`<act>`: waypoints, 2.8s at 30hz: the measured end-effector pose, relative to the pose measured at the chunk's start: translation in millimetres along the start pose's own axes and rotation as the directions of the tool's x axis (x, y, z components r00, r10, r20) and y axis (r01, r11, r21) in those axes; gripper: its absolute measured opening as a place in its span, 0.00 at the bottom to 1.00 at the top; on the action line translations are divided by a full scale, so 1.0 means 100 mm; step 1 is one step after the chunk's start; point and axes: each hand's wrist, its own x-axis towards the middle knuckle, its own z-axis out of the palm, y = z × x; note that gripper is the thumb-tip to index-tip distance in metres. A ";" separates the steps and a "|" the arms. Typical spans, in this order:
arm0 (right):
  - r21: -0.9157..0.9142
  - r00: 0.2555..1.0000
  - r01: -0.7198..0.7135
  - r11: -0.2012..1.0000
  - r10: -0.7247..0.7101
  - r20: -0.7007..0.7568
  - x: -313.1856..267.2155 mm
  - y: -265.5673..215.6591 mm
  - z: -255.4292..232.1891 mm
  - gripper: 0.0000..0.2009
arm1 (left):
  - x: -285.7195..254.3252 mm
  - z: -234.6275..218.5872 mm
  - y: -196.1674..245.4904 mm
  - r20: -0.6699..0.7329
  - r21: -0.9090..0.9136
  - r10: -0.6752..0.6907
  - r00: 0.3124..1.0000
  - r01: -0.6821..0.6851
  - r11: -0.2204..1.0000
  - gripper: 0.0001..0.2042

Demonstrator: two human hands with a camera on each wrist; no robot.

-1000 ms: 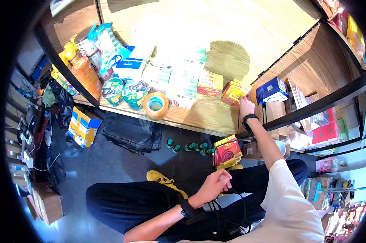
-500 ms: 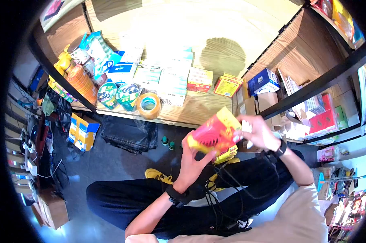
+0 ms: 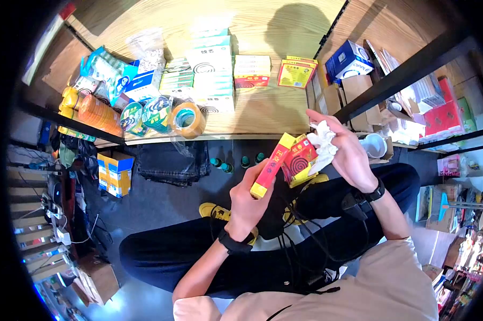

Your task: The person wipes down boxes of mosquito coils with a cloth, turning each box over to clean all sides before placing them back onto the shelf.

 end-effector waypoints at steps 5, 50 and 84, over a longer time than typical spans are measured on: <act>-0.211 0.982 0.183 0.960 -0.188 -0.002 -0.10 0.17 0.20 0.24 | 0.01 0.09 -0.05 0.048 0.068 -0.053 0.997 0.050 0.996 0.19; -0.425 0.975 0.208 0.881 -0.224 0.014 0.08 0.24 -0.15 0.13 | 0.02 -0.11 -0.33 0.310 -0.619 -0.420 0.853 0.517 0.592 0.28; -0.750 0.859 0.366 0.551 -0.510 0.044 -0.16 0.46 0.17 0.11 | 0.13 -0.08 -0.08 0.417 -0.847 -0.600 0.683 0.532 0.018 0.25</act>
